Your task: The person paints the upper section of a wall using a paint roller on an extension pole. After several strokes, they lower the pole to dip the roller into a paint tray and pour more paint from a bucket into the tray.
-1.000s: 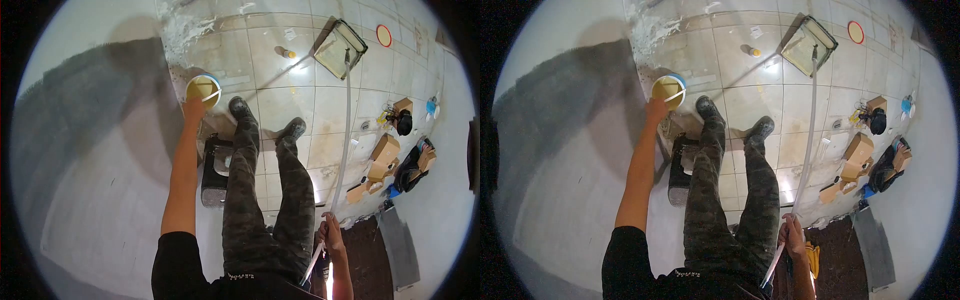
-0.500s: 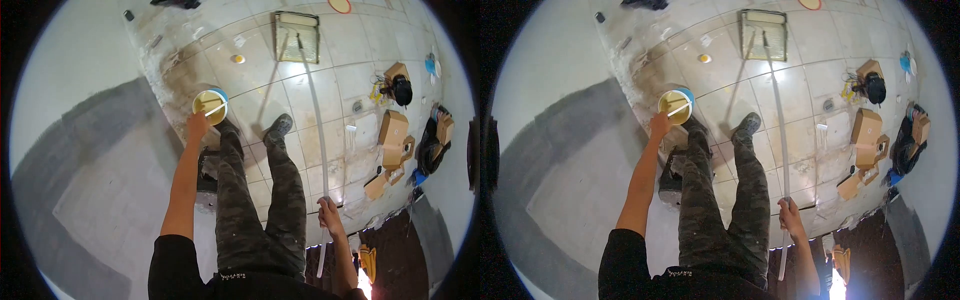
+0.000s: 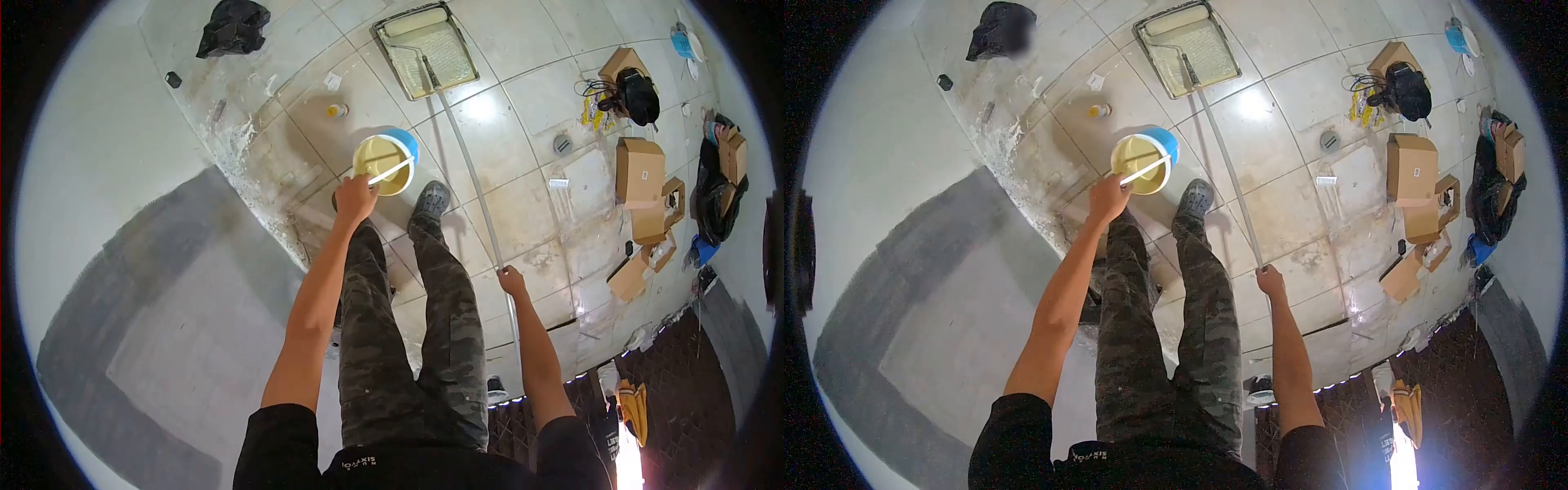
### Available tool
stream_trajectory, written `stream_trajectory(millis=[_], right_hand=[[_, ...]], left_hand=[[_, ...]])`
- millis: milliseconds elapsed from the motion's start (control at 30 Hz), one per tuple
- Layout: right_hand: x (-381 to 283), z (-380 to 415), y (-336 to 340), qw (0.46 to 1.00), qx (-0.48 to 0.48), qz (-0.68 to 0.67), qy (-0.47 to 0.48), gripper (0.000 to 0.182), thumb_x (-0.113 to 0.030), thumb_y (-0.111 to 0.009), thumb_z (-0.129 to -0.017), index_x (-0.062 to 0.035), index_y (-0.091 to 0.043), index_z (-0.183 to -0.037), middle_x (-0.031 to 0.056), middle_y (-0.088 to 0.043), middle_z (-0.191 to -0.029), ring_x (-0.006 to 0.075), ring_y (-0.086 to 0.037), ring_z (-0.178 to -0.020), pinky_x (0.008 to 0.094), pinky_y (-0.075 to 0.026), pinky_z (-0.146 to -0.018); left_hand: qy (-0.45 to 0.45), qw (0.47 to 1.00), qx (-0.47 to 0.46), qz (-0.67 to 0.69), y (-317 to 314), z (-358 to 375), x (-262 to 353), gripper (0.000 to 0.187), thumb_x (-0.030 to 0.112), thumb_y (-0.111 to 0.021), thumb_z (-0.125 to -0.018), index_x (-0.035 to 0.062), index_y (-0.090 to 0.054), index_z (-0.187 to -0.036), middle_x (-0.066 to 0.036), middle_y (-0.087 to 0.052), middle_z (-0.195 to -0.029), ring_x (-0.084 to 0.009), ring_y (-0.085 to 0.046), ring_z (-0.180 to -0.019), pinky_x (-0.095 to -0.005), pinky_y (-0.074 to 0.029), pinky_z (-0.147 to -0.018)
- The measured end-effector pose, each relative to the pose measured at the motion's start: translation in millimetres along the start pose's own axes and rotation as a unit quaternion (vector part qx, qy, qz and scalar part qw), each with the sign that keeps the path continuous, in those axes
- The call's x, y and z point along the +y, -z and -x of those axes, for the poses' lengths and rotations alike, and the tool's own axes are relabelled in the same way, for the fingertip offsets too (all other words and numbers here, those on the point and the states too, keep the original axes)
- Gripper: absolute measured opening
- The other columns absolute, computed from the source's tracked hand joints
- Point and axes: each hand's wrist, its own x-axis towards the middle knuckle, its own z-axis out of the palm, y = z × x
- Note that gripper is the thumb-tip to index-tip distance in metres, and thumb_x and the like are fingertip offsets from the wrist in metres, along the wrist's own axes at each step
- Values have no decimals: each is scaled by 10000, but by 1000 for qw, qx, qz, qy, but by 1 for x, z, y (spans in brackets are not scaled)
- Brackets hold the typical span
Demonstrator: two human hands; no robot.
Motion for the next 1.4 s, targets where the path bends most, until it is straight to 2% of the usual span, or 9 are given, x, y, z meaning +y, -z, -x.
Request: stream_trajectory(millis=[200,367,600,700,800,1067,1200,1333,1400], right_hand=[[-21,-10,2,993,57,-95,43,410,-399,-629,-943,-87,-686,-1203,255,-725,-1115,427,-691,-1075,492,-535,-950],[-60,-45,8,953,-58,-299,-2,546,-486,-592,-979,-90,-601,-1355,165,-740,-1119,314,-703,-1059,464,-528,-924],[-207,-43,55,772,-183,-608,5,767,-686,-411,-1002,-177,-368,-1575,170,-469,-1537,287,-520,-1321,500,-400,-1098],[-252,-60,57,695,-155,-701,-45,755,-664,-369,-1030,-163,-339,-1593,153,-412,-1582,306,-480,-1377,525,-392,-1116],[-276,-76,60,572,-224,-785,81,699,-614,-305,-1062,-138,-372,-1569,147,-457,-1552,322,-481,-1392,523,-400,-1135],[-334,-92,118,519,-227,-802,190,602,-525,-325,-1077,-91,-506,-1453,124,-622,-1391,286,-633,-1228,436,-548,-1031],[-357,-114,129,499,-210,-828,146,558,-487,-338,-1080,-95,-525,-1430,118,-640,-1359,279,-638,-1214,441,-551,-1009],[-374,-117,146,557,-160,-808,102,526,-485,-346,-1079,-123,-532,-1412,102,-644,-1325,300,-648,-1164,462,-553,-984],[-380,-129,149,537,-174,-822,75,533,-498,-349,-1076,-129,-526,-1417,100,-643,-1326,307,-645,-1171,471,-555,-978]], left_hand=[[-78,996,42,34,55,9,74,278,309,-750,-881,64,-765,-1009,-118,-702,-865,-345,-621,-999,-463,-468,-916],[-118,985,46,121,107,24,119,256,260,-765,-875,17,-762,-954,-150,-685,-923,-339,-625,-976,-459,-495,-879],[-131,974,46,177,161,40,157,239,244,-755,-895,6,-751,-922,-129,-688,-796,-320,-645,-878,-426,-537,-772],[-159,954,78,242,165,32,165,216,220,-765,-885,6,-744,-899,-133,-690,-791,-316,-643,-856,-428,-533,-751],[-154,960,36,232,185,19,179,203,201,-761,-886,-1,-738,-896,-150,-711,-838,-331,-652,-889,-422,-527,-792],[-182,945,54,267,189,-36,189,232,208,-732,-900,-20,-721,-862,-155,-702,-800,-329,-630,-885,-437,-504,-813],[-164,949,28,269,198,-78,187,237,214,-721,-901,-20,-724,-860,-152,-702,-800,-332,-615,-879,-440,-499,-811],[-171,942,42,285,190,-123,194,249,229,-711,-896,-13,-724,-843,-147,-700,-802,-324,-591,-868,-443,-490,-801],[-177,946,27,271,185,-143,194,252,236,-703,-898,-8,-722,-839,-148,-697,-802,-327,-582,-872,-445,-486,-803]])
